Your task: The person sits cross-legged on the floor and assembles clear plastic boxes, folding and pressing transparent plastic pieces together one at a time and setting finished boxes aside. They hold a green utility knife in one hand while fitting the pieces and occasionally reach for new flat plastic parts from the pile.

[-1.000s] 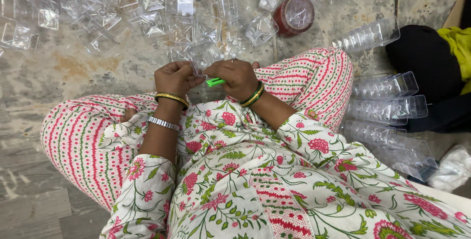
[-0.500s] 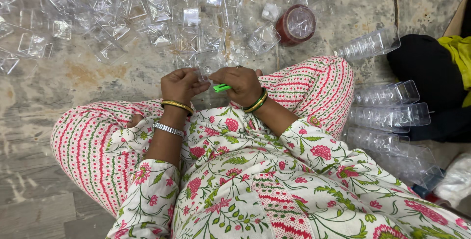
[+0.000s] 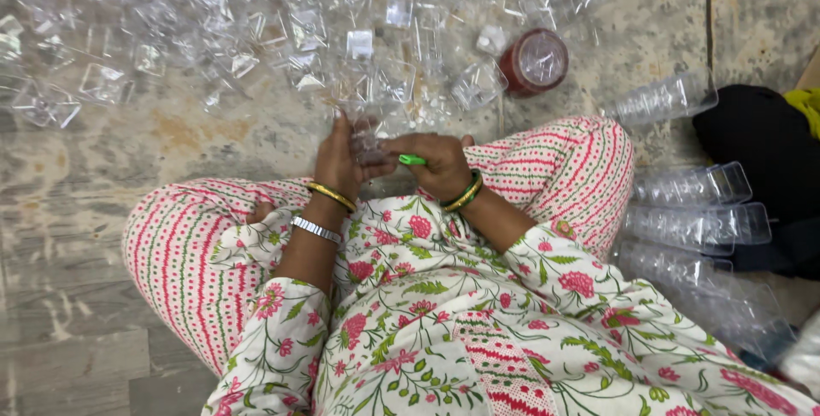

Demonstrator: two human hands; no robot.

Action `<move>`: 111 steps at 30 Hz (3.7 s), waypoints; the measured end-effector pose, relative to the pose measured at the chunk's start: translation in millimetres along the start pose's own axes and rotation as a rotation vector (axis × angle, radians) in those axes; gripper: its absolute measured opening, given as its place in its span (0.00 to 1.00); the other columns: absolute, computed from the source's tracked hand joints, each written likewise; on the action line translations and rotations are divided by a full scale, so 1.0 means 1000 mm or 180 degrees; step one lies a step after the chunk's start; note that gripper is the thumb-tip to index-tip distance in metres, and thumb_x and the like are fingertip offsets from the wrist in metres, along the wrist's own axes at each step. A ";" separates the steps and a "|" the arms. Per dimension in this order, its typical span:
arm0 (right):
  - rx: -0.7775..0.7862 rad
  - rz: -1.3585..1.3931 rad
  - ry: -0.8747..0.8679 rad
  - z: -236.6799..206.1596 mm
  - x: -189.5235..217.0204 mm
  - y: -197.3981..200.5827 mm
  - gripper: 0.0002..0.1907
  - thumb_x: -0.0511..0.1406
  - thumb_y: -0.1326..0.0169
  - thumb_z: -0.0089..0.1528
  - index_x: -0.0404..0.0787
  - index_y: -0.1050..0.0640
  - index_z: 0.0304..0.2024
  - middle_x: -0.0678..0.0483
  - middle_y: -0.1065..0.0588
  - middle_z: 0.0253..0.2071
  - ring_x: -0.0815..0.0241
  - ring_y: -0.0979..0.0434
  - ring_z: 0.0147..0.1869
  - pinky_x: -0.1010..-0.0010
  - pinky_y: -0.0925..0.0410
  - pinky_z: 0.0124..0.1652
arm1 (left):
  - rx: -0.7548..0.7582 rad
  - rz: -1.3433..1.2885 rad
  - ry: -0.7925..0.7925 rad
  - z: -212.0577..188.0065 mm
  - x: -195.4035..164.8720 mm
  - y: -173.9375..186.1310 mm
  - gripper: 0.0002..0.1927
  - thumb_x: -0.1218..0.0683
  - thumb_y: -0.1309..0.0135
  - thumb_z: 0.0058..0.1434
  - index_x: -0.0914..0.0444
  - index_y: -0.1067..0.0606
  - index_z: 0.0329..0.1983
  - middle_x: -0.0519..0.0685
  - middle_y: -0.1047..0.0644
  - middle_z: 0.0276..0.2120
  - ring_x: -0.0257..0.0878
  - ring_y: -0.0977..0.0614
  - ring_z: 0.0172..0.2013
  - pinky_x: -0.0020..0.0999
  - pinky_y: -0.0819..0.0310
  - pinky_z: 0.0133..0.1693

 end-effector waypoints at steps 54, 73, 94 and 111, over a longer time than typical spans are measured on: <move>-0.0424 0.1578 -0.1122 -0.012 -0.046 -0.002 0.24 0.22 0.42 0.58 0.36 0.27 0.57 0.55 0.26 0.53 0.70 0.24 0.51 0.71 0.24 0.50 | 0.0629 -0.0122 -0.0374 -0.021 0.002 -0.022 0.40 0.29 0.56 0.65 0.69 0.32 0.60 0.55 0.21 0.43 0.43 0.15 0.37 0.39 0.15 0.36; -0.1027 0.1501 -0.2067 -0.018 -0.063 0.008 0.08 0.33 0.37 0.64 0.35 0.20 0.32 0.55 0.24 0.24 0.72 0.32 0.22 0.79 0.40 0.23 | 0.0850 0.0821 -0.0982 -0.030 -0.001 -0.030 0.30 0.37 0.47 0.67 0.66 0.28 0.58 0.46 0.23 0.38 0.36 0.17 0.33 0.35 0.16 0.35; -0.0465 0.2189 -0.2098 -0.016 -0.066 0.001 0.10 0.33 0.41 0.65 0.32 0.18 0.47 0.53 0.19 0.33 0.75 0.36 0.18 0.80 0.46 0.18 | 0.0664 0.0605 -0.1095 -0.025 -0.005 -0.022 0.30 0.38 0.49 0.70 0.68 0.28 0.58 0.51 0.22 0.36 0.39 0.15 0.33 0.33 0.17 0.35; -0.0443 0.2712 -0.1787 -0.016 -0.063 -0.001 0.09 0.34 0.39 0.67 0.34 0.22 0.43 0.54 0.25 0.27 0.70 0.33 0.19 0.76 0.39 0.20 | 0.0871 0.0039 -0.0226 -0.027 -0.002 -0.023 0.48 0.24 0.62 0.64 0.71 0.29 0.60 0.61 0.19 0.39 0.48 0.14 0.35 0.40 0.17 0.38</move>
Point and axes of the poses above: each hand's wrist, its own z-axis towards the middle knuckle, its own y-axis out of the back of the hand, x = y × z, the point moved 6 cm from there along z, towards the middle knuckle
